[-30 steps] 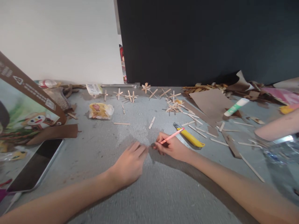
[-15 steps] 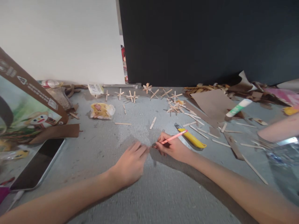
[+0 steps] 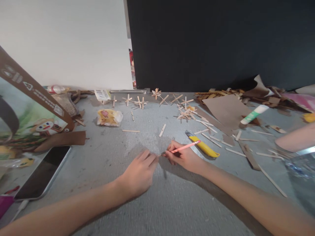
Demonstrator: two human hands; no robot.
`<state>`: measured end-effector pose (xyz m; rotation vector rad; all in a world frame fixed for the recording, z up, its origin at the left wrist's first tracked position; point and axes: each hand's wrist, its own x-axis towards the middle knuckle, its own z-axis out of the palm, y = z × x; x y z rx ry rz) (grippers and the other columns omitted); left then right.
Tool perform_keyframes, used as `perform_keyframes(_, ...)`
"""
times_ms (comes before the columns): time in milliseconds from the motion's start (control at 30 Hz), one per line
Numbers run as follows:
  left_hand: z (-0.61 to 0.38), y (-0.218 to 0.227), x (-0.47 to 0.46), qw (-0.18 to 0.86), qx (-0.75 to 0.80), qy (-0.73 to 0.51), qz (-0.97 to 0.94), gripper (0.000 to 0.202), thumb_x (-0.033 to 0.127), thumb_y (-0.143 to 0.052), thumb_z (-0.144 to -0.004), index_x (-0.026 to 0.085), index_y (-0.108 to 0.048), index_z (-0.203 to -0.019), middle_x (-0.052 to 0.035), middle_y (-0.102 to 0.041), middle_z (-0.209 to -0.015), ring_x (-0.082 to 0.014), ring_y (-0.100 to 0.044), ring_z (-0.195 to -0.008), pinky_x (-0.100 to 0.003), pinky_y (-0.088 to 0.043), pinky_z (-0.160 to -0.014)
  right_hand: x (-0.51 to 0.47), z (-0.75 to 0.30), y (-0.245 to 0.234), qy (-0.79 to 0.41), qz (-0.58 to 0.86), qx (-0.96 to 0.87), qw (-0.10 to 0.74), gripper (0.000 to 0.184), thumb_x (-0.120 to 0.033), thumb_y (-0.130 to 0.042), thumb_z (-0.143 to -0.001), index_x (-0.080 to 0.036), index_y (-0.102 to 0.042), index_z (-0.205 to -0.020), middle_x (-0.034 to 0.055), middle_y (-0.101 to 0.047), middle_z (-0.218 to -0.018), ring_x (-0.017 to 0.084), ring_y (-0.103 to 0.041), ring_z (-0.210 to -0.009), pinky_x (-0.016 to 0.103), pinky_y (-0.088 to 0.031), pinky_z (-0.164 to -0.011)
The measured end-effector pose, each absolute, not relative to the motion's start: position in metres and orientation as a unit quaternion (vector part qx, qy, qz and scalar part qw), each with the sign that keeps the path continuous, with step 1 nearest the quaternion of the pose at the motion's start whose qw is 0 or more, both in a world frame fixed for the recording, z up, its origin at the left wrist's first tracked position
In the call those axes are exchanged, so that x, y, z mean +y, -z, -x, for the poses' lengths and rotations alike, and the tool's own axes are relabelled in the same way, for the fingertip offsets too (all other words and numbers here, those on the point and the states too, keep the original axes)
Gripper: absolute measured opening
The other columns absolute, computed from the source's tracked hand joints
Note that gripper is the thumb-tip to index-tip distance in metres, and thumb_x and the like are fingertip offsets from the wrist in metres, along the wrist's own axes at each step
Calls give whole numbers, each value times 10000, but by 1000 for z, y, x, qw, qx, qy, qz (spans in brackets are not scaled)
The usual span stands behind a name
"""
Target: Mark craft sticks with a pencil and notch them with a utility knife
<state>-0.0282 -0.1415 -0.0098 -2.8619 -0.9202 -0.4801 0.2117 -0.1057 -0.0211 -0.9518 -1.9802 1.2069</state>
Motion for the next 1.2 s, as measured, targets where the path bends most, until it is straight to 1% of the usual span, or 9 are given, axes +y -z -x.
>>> perform_keyframes(200,29,12,-141,30,-304,157,939,475,-11,-384,-854,97,-635,-1243,-152,-683,-1118,-265,-605,-970,-443,-572,-851,-106,-212,21,-464,365,-744,313,424,-636,-487,-1007,-249,-451,-839,-23,-576,-669,145,-535,-582,277,-416,-565)
perform_keyframes(333,28,10,-141,35,-308,144,940,433,-3,-391,-857,79,-652,-1192,-161,-683,-1087,-269,-599,-941,-435,-572,-821,-105,-212,22,-468,355,-745,317,439,-652,-503,-994,-250,-448,-827,-24,-570,-644,145,-524,-564,281,-412,-555)
perform_keyframes(533,29,10,-141,26,-314,137,939,474,-4,-392,-849,103,-636,-1241,-147,-684,-1099,-263,-602,-960,-431,-562,-841,-105,-212,21,-470,361,-739,320,417,-625,-497,-1007,-251,-441,-831,-27,-573,-643,140,-531,-556,272,-419,-544)
perform_keyframes(733,29,11,-141,36,-308,142,940,453,-3,-399,-854,94,-638,-1227,-149,-683,-1114,-260,-598,-957,-419,-560,-838,-106,-212,21,-456,365,-747,319,396,-593,-485,-1022,-252,-436,-828,-25,-575,-653,144,-533,-573,279,-434,-571)
perform_keyframes(867,29,11,-141,49,-300,147,941,439,-10,-403,-851,66,-646,-1210,-164,-687,-1100,-265,-600,-943,-420,-564,-833,-107,-212,19,-447,353,-759,315,415,-612,-498,-1007,-253,-435,-806,-22,-559,-654,150,-529,-593,283,-426,-580)
perform_keyframes(933,29,11,-141,51,-298,151,941,455,-14,-402,-846,66,-643,-1224,-163,-689,-1108,-265,-602,-952,-421,-569,-836,-108,-211,18,-445,350,-757,326,426,-618,-514,-997,-255,-428,-791,-22,-555,-653,151,-531,-594,281,-421,-573)
perform_keyframes(1000,29,10,-141,47,-300,152,940,464,-18,-396,-846,79,-643,-1227,-156,-691,-1107,-264,-604,-960,-426,-573,-845,-108,-211,17,-454,368,-730,355,419,-620,-518,-995,-260,-419,-806,-24,-568,-648,147,-531,-565,278,-413,-546)
perform_keyframes(1100,29,10,-141,45,-308,147,939,438,-19,-391,-851,85,-659,-1181,-154,-693,-1093,-264,-605,-952,-433,-580,-843,-109,-211,15,-457,403,-683,402,403,-628,-518,-993,-267,-419,-845,-28,-584,-631,148,-536,-530,277,-406,-518)
perform_keyframes(1200,29,10,-140,44,-306,143,940,426,-17,-406,-850,97,-667,-1167,-148,-694,-1097,-258,-610,-948,-426,-586,-841,-109,-211,14,-443,407,-688,406,400,-631,-524,-989,-263,-440,-856,-35,-564,-606,146,-526,-517,273,-390,-500)
